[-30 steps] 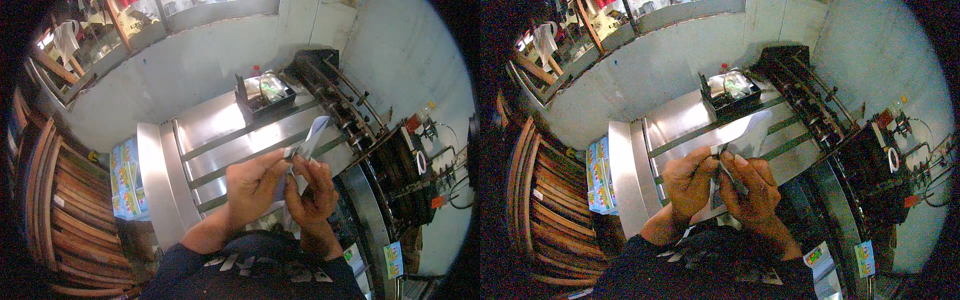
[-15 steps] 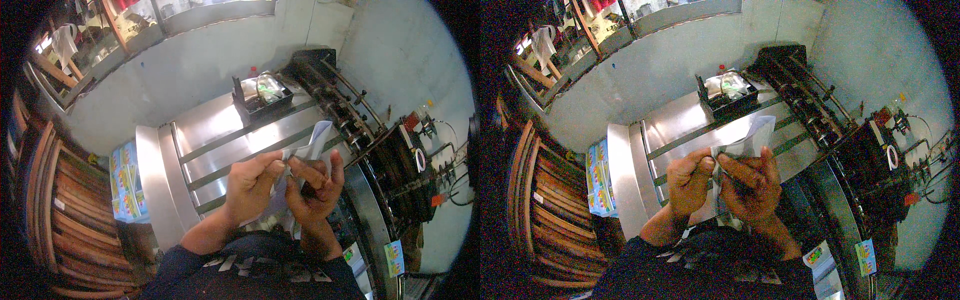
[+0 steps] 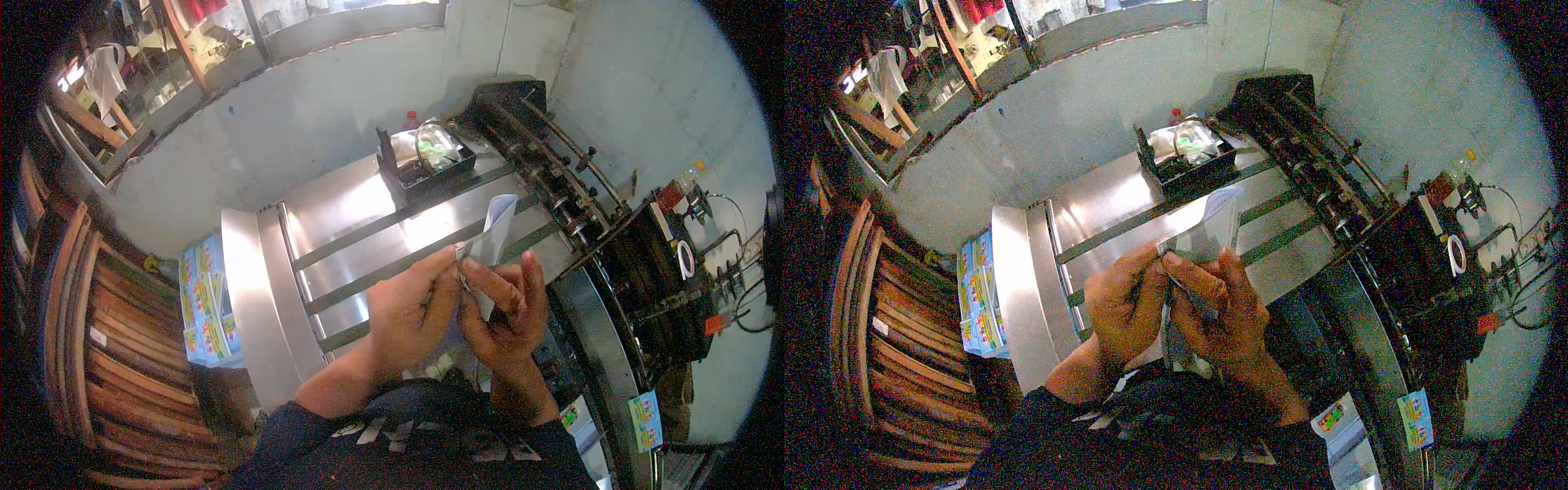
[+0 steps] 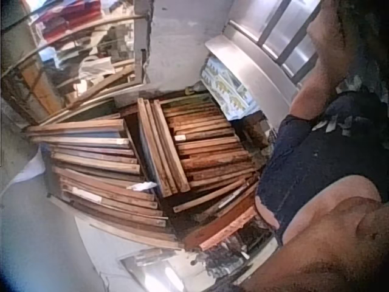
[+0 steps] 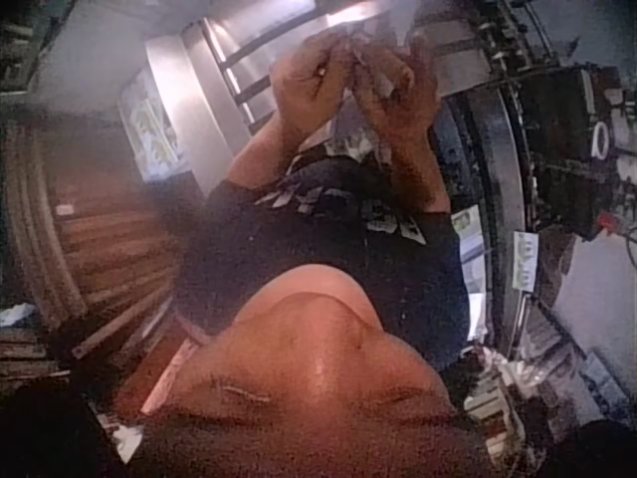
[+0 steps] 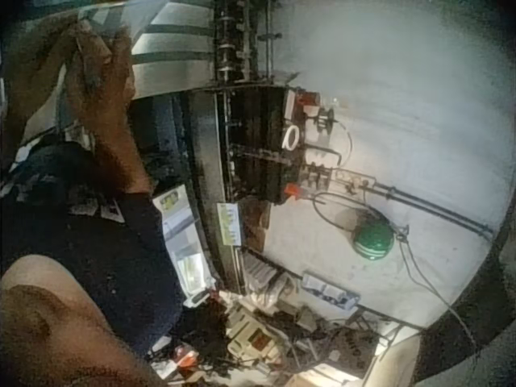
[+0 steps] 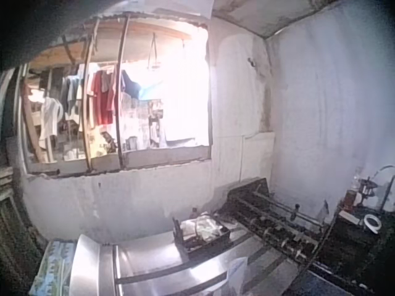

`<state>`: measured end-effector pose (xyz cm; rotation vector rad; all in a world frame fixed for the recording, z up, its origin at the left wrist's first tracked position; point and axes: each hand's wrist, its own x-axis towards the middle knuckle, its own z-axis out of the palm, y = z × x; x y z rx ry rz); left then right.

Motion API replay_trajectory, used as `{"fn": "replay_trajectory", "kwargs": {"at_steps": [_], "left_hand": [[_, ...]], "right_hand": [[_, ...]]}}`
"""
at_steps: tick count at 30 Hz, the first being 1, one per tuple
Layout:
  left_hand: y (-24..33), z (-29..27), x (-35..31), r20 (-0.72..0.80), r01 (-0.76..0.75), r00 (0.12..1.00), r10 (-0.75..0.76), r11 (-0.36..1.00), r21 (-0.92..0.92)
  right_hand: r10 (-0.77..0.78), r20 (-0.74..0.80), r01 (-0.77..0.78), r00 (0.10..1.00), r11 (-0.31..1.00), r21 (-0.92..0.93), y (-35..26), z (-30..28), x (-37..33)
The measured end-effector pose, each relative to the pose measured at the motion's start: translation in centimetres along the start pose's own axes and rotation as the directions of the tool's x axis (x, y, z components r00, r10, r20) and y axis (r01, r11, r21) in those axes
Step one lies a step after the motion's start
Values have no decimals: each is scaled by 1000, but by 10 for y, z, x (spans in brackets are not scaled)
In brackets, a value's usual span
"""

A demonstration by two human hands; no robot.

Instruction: The person folds a printed paper sheet several times by hand on a metal surface, then positions the folded paper against a stapling machine and staples the corner using a handheld stapler.

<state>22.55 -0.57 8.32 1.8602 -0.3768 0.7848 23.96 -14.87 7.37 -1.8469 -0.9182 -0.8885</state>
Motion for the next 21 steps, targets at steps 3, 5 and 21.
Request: {"fn": "replay_trajectory", "kwargs": {"at_steps": [3, 5, 21], "left_hand": [[0, 1, 1, -16, -38, 999, 38, 999, 19], [0, 1, 1, -34, -69, 997, 70, 997, 17], [-1, -8, 6, 101, -71, 992, 78, 995, -68]], "right_hand": [[-2, -9, 2, 1000, 1000, -8, 1, 1, -1], [4, -6, -4, 1000, 1000, -22, 0, 1, -3], [278, 110, -297, 954, 923, 244, -7, -10, 4]]}}
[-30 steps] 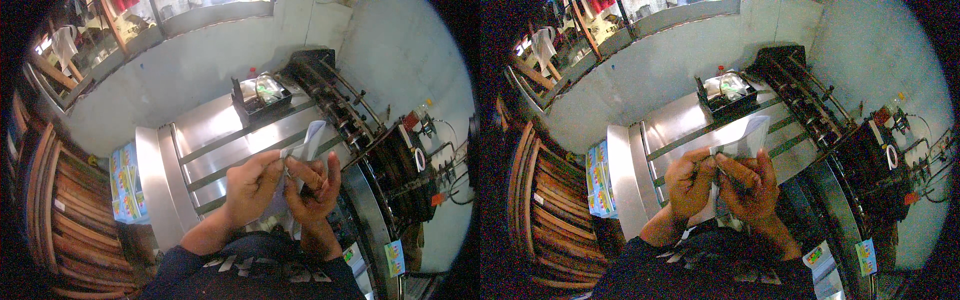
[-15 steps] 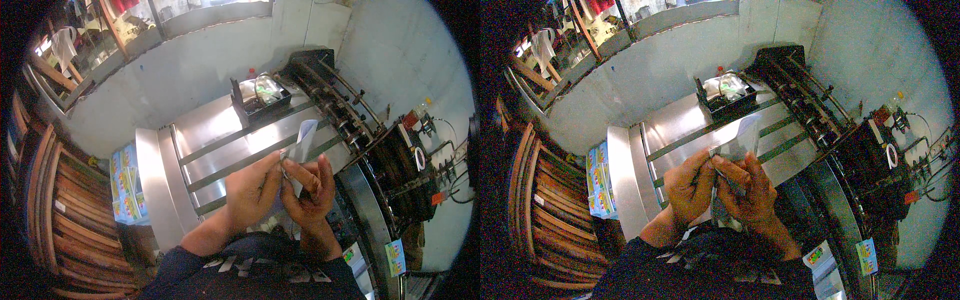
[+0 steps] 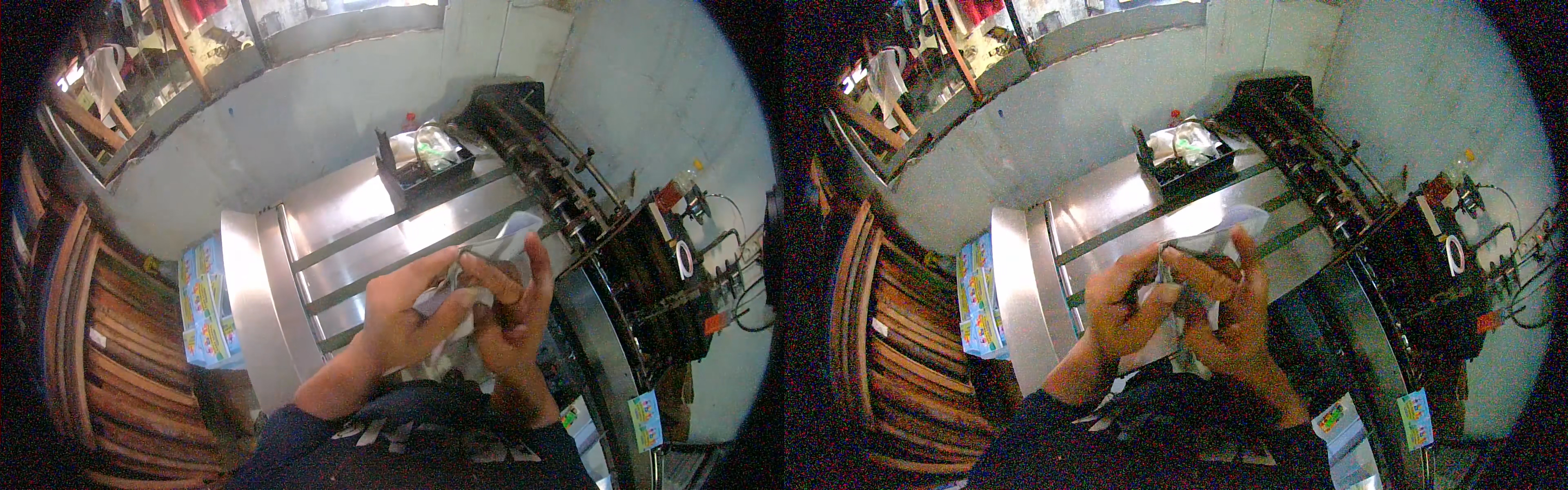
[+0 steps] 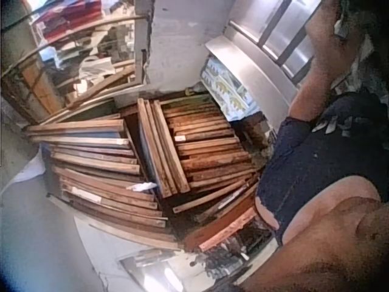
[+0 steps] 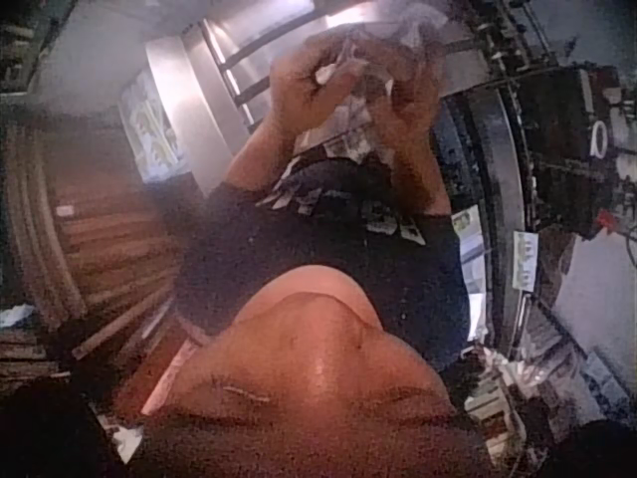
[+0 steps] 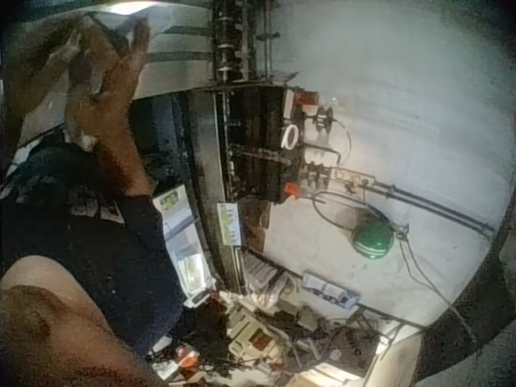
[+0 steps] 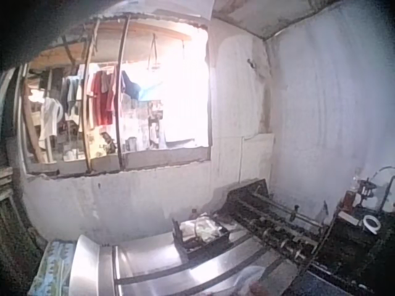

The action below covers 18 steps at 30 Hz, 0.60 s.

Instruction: The person folds a printed paper sheet several times by hand on a metal surface, then positions the folded paper against a stapling machine and staples the corner using a handheld stapler.

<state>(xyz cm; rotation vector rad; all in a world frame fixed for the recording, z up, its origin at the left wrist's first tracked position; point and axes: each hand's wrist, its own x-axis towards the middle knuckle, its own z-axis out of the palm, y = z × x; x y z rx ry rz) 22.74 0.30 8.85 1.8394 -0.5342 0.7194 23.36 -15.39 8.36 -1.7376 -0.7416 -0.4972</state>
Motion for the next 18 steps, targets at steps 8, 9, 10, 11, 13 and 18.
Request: {"fn": "replay_trajectory", "kwargs": {"at_steps": [8, 9, 10, 11, 13, 18], "left_hand": [[-6, -14, 0, 19, 271, 962, -272, 962, 21], [-6, -15, 1, 11, 329, 943, -331, 931, -159], [-6, -16, 3, 17, 375, 920, -392, 865, -332], [-8, -15, 8, 36, 325, 939, -343, 846, -422], [-11, -20, 9, 20, 291, 950, -312, 860, -420], [-20, -23, 6, -31, 146, 985, -169, 917, -372]], "right_hand": [[181, -276, -171, 944, 983, 61, 2, -16, 19], [6, -439, -67, 899, 990, -123, 5, -21, 25], [-1, -449, -66, 894, 989, -132, 12, -27, 23], [172, -226, -174, 959, 985, 12, 23, -35, 19], [237, 59, -244, 970, 938, 247, 31, -27, 15], [206, -1, -198, 979, 943, 268, 18, -5, 10]]}}
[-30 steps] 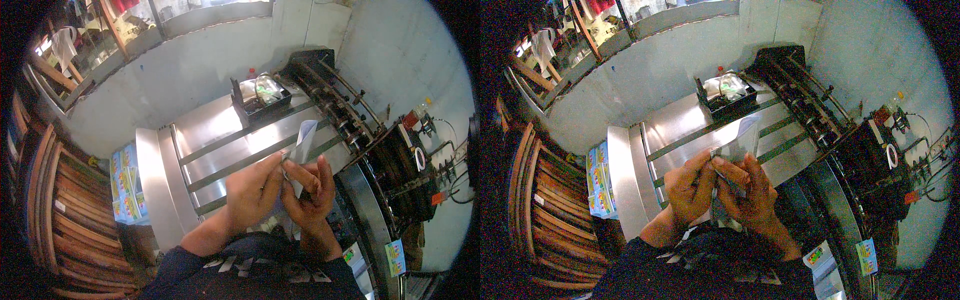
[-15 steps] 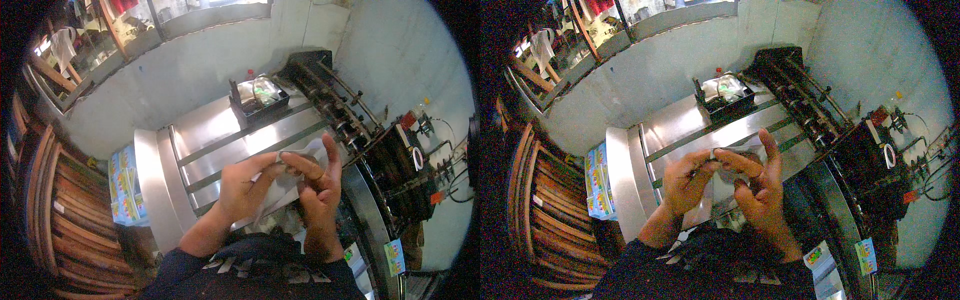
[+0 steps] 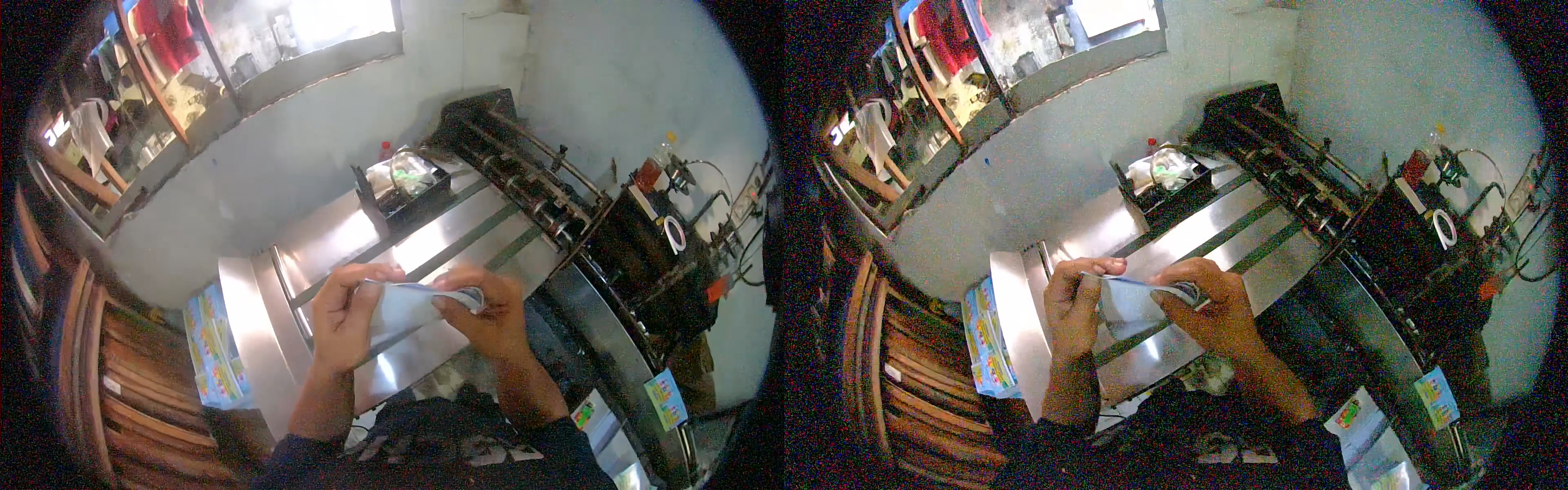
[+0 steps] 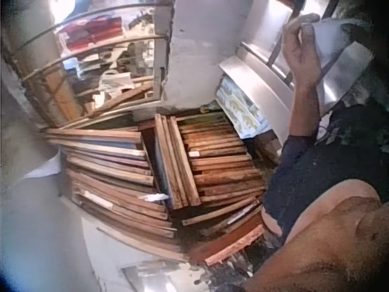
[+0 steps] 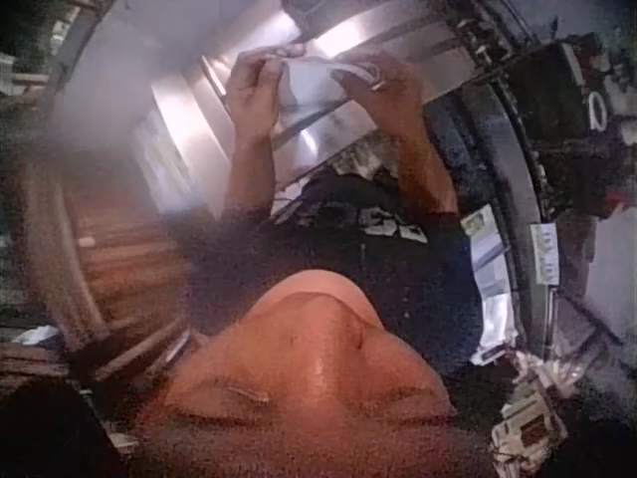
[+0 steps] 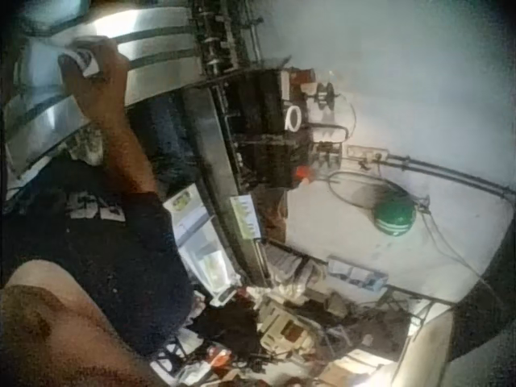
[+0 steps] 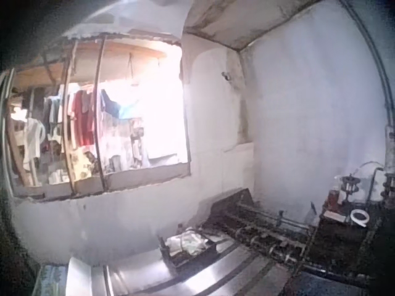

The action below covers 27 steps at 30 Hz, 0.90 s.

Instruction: The person folds a printed paper sheet several times by hand on a metal surface, then positions the folded paper against a stapling machine and staples the corner using a handheld stapler.

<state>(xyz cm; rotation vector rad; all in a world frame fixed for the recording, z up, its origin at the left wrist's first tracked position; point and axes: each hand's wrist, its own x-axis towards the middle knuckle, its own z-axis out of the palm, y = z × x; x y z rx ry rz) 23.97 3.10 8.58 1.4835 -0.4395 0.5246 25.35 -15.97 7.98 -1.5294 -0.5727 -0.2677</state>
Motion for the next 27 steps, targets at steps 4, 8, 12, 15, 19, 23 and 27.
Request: {"fn": "replay_trajectory", "kwargs": {"at_steps": [4, 8, 12, 15, 19, 23, 27], "left_hand": [[-1, 3, -8, -90, 15, 996, -23, 996, -86], [-7, 0, -10, -91, -78, 994, 65, 986, -147], [-15, -9, -7, -16, -276, 961, 276, 955, -104], [-19, -8, -9, -57, -321, 947, 317, 941, -108], [-18, -4, -8, -92, -329, 944, 316, 925, -192], [-15, 1, -10, -175, -339, 931, 319, 935, -100], [-6, 0, -4, -314, -220, 932, 180, 970, -99]], "right_hand": [[-89, 9, 89, 996, 992, -91, -9, -1, -1], [-219, 33, 222, 975, 966, -130, -13, -1, -3], [-385, 102, 398, 917, 895, -203, -23, -1, -5], [-386, 120, 402, 915, 899, -173, -29, -3, -6], [-396, 108, 408, 912, 903, -135, -29, -5, -7], [-415, 119, 428, 902, 896, -118, -22, -6, -8], [-184, 99, 202, 978, 951, -232, -7, 6, -12]]}}
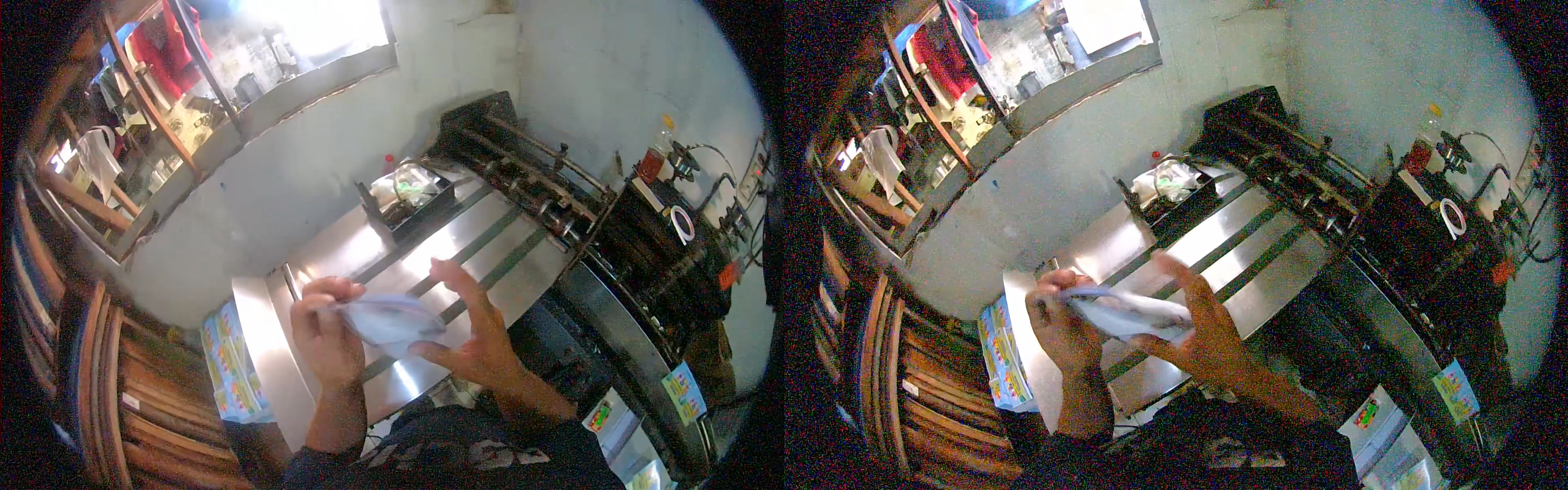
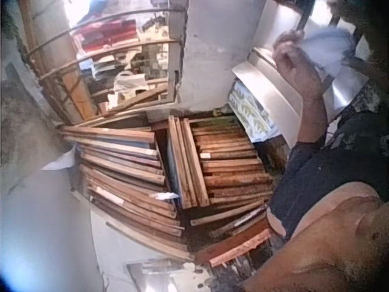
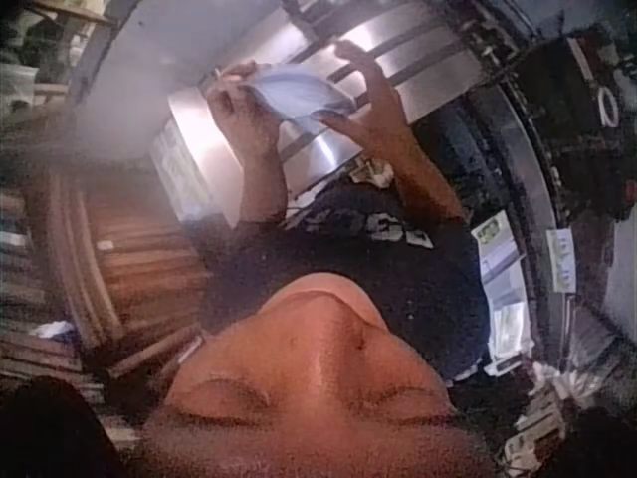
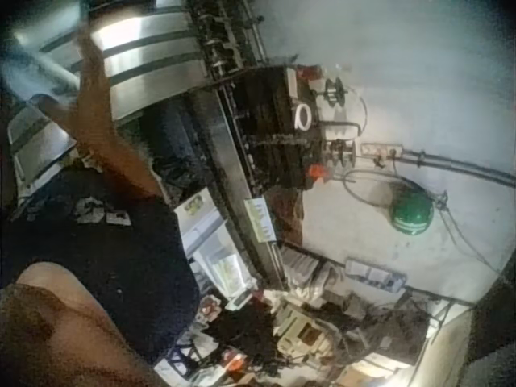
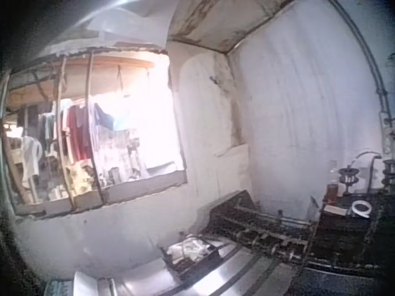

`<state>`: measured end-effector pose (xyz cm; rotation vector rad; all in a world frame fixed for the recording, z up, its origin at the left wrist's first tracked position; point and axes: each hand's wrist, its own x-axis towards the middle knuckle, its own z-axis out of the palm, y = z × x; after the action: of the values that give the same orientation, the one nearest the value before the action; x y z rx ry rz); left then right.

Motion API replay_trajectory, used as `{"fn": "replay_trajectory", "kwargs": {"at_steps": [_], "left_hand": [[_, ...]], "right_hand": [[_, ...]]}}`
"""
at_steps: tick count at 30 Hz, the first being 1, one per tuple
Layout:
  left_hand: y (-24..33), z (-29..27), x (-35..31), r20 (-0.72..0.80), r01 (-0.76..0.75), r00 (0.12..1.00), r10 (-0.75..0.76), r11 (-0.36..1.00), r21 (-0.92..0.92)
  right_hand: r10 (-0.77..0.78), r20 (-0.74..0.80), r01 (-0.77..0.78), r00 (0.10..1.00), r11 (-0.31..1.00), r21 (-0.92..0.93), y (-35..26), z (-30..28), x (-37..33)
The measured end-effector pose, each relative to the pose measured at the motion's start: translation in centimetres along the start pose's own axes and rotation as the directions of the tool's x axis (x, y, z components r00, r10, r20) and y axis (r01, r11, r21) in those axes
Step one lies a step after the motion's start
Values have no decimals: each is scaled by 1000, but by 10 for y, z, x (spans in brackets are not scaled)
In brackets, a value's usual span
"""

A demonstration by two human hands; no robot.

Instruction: The person folds a printed paper sheet several times by hand on a metal surface, then positions the folded paper against a stapling machine and staples the corner using a handheld stapler.

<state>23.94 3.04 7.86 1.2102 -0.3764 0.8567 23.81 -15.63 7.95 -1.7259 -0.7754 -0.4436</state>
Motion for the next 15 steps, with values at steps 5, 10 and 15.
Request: {"fn": "replay_trajectory", "kwargs": {"at_steps": [5, 10, 15], "left_hand": [[-7, -2, 19, -454, 356, 834, -314, 935, 6], [-37, -15, 15, -400, 561, 714, -575, 811, -165], [-70, -29, 9, -296, 679, 634, -714, 698, -228]], "right_hand": [[-64, 77, 91, 995, 901, -424, 12, 14, -28], [260, 212, -76, 942, 781, -621, 29, 58, -43], [186, 100, -105, 978, 838, -535, 78, 56, -37]]}}
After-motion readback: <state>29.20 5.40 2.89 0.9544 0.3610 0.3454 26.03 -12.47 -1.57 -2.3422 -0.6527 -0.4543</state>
